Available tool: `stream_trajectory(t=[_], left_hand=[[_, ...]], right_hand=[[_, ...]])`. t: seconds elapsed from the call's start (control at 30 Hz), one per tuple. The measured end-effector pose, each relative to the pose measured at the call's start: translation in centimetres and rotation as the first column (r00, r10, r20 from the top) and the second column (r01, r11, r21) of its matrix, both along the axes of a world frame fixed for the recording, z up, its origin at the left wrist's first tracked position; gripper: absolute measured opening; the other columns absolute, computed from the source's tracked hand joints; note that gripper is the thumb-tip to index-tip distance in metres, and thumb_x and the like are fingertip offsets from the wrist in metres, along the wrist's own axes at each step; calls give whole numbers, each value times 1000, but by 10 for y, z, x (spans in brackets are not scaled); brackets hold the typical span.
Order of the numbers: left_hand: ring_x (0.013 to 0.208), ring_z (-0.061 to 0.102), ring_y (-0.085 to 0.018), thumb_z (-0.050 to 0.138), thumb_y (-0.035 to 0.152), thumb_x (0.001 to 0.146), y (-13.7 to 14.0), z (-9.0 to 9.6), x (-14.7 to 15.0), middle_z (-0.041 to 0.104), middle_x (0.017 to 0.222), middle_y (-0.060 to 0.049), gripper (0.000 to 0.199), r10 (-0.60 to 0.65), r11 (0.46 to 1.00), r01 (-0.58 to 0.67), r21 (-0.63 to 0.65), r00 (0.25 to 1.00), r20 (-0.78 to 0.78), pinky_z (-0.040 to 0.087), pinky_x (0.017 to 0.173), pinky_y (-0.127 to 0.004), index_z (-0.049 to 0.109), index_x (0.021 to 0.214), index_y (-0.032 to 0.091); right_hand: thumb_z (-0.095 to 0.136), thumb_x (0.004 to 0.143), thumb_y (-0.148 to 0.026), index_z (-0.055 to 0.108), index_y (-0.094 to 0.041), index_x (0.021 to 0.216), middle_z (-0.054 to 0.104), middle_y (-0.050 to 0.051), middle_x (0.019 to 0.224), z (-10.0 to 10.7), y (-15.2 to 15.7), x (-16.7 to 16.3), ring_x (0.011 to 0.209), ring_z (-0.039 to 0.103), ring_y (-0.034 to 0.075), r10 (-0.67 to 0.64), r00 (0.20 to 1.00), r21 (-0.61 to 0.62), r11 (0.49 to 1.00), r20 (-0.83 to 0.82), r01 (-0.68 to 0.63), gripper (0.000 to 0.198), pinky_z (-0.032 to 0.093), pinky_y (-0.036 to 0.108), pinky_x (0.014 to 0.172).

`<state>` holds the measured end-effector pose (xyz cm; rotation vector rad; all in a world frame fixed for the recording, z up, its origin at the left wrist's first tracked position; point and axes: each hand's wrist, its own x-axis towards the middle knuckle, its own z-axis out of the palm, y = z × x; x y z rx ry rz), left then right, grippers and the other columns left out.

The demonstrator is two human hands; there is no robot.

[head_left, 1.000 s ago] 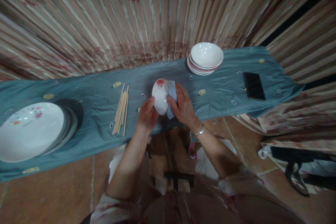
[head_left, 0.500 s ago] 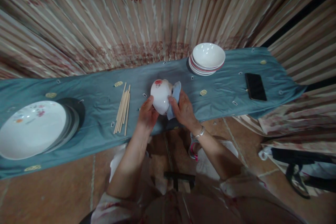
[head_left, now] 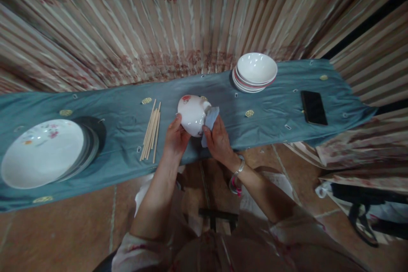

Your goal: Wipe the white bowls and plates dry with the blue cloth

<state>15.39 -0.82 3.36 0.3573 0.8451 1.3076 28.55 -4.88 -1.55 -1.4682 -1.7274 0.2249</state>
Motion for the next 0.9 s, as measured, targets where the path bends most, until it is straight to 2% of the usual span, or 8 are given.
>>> stream_trajectory(t=[0.23, 0.33, 0.5, 0.67, 0.9], left_hand=[[122, 67, -26, 58, 29, 98, 4, 2, -5, 77, 116, -13, 34, 58, 998, -58, 7, 998, 6, 52, 107, -37, 68, 126, 13], [120, 68, -24, 56, 26, 98, 5, 3, -6, 78, 114, -13, 30, 88, 996, -88, 16, 996, -1, 51, 107, -35, 70, 120, 11], [115, 70, -25, 71, 31, 89, 5, 1, -4, 79, 104, -13, 26, 118, 988, -113, 104, 992, -36, 52, 104, -34, 73, 105, 11], [97, 74, -23, 84, 43, 73, 5, -7, -3, 78, 85, -7, 31, 117, 974, -92, 205, 987, -115, 57, 92, -32, 72, 82, 16], [70, 62, -14, 83, 48, 70, -1, -11, 2, 70, 74, -1, 32, 88, 964, -16, 266, 962, -259, 51, 70, -25, 70, 75, 18]], right_hand=[[36, 104, -31, 26, -4, 156, 45, 31, 151, -2, -9, -7, 148, 40, 35, 75, 997, -34, 997, 5, -74, 60, 42, 60, 117], [38, 103, -28, 26, -4, 156, 43, 31, 152, -5, -14, -11, 149, 38, 35, 100, 995, -25, 995, 20, -99, 60, 41, 61, 117], [38, 100, -16, 37, -2, 151, 42, 32, 153, -11, -19, -18, 152, 32, 33, 169, 981, 3, 985, 101, -170, 53, 40, 56, 119], [37, 96, -7, 38, -8, 153, 40, 24, 158, -5, -17, -18, 156, 23, 30, 235, 957, 17, 970, 173, -241, 57, 32, 58, 124], [39, 96, -10, 35, -15, 156, 42, 18, 159, 12, -3, -9, 156, 24, 27, 222, 959, 74, 968, 175, -238, 60, 31, 56, 125]])
